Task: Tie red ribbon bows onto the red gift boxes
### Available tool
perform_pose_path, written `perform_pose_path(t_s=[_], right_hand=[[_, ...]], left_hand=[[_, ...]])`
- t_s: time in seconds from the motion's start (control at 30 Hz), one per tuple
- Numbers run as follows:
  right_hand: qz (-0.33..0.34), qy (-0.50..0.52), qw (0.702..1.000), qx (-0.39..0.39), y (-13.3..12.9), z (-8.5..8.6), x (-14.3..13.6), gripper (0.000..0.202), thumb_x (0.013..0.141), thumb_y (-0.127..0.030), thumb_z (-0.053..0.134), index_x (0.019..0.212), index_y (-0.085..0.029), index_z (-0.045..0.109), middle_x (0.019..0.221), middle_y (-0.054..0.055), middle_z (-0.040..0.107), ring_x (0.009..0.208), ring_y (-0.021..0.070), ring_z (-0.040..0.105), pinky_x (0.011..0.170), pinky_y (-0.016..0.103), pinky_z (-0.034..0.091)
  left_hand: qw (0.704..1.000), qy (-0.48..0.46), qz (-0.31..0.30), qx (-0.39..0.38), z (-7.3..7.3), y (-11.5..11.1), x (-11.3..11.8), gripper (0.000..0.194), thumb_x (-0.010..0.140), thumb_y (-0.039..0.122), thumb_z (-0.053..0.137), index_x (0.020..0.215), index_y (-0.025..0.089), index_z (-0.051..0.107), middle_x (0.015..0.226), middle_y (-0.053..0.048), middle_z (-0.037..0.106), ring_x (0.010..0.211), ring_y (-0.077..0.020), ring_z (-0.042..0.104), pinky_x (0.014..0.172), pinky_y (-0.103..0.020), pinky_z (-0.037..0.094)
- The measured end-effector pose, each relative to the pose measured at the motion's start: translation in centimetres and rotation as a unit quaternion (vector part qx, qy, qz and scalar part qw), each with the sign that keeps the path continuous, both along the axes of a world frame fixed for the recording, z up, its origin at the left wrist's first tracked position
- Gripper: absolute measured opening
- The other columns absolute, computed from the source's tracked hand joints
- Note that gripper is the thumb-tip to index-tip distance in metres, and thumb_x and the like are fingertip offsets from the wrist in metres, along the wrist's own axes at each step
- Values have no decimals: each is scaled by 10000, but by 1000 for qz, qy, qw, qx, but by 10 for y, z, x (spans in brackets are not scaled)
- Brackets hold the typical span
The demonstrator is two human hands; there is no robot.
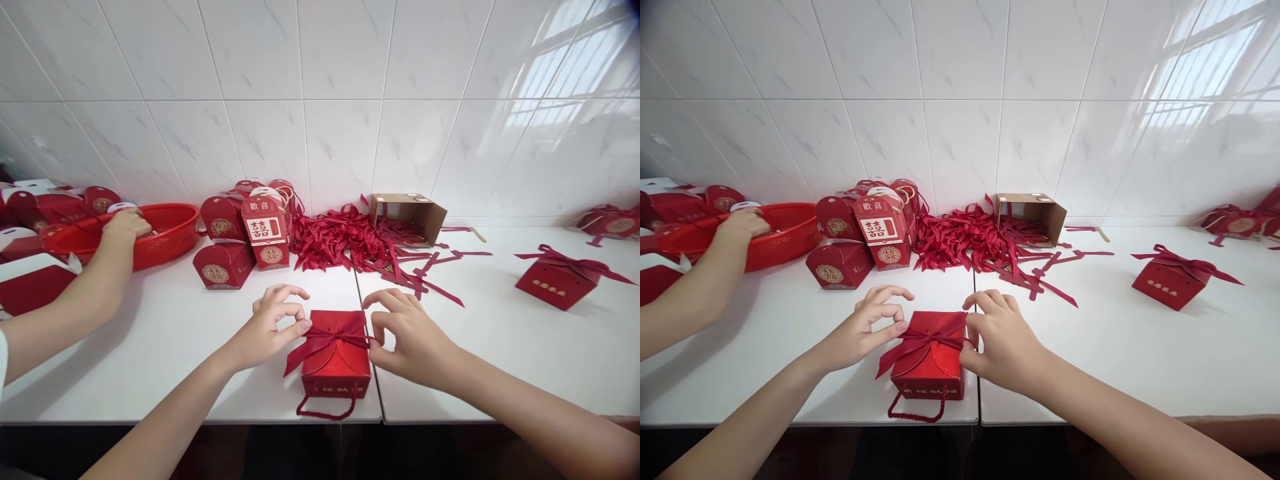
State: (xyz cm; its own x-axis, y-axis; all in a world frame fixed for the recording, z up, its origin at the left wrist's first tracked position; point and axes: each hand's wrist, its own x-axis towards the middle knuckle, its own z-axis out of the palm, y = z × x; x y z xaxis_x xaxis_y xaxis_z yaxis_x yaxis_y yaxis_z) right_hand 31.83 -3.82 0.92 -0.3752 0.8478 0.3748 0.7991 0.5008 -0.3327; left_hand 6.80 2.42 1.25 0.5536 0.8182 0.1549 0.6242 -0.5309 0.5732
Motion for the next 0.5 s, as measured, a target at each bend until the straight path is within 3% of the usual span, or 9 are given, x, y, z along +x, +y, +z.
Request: perform_pose_path(t_s=[0.07,0.13,0.2,0.27,0.4,0.5], right_hand=[[4,1,1000,3,-2,0,2,151,672,-95,562,586,-189,482,1055,67,606,1003,260,516,827,453,413],[11,10,1000,11,-4,-1,5,157,701,-99,563,603,-190,482,1044,72,601,994,248,524,820,431,440],[26,31,999,27,-5,-1,8,125,767,-141,558,663,-191,510,1046,94,591,992,231,536,813,392,471],[60,35,996,46,-7,-2,10,61,832,-238,554,839,-181,572,1118,131,569,1062,239,527,847,378,487],[159,-76,984,40,-18,-4,10,532,855,-443,547,1322,-212,441,1404,129,415,1325,325,321,1021,472,400],[154,-135,979,12,-34,-2,18,489,886,-372,503,1360,-288,415,1420,72,423,1325,312,338,1037,465,398]], left_hand=[[998,24,14,62,0,-3,-1,297,855,387,504,629,205,568,1213,-46,525,1240,-316,331,1025,-621,186],[997,11,2,74,0,-6,0,273,863,367,498,653,206,565,1195,-48,526,1221,-294,363,1034,-573,226],[999,-27,-29,27,-1,-7,3,250,883,340,467,686,202,535,1155,-50,540,1144,-242,448,1011,-468,330],[996,-66,-55,-24,-5,-7,9,242,889,319,456,686,193,493,1085,-51,549,1013,-191,525,934,-367,419],[986,-130,-85,-65,-13,-8,24,218,869,305,502,688,187,473,1009,-53,526,909,-156,552,845,-302,473],[967,-181,-106,-143,-15,-9,28,104,878,323,497,887,221,513,1082,-66,527,1008,-175,559,826,-302,503]])
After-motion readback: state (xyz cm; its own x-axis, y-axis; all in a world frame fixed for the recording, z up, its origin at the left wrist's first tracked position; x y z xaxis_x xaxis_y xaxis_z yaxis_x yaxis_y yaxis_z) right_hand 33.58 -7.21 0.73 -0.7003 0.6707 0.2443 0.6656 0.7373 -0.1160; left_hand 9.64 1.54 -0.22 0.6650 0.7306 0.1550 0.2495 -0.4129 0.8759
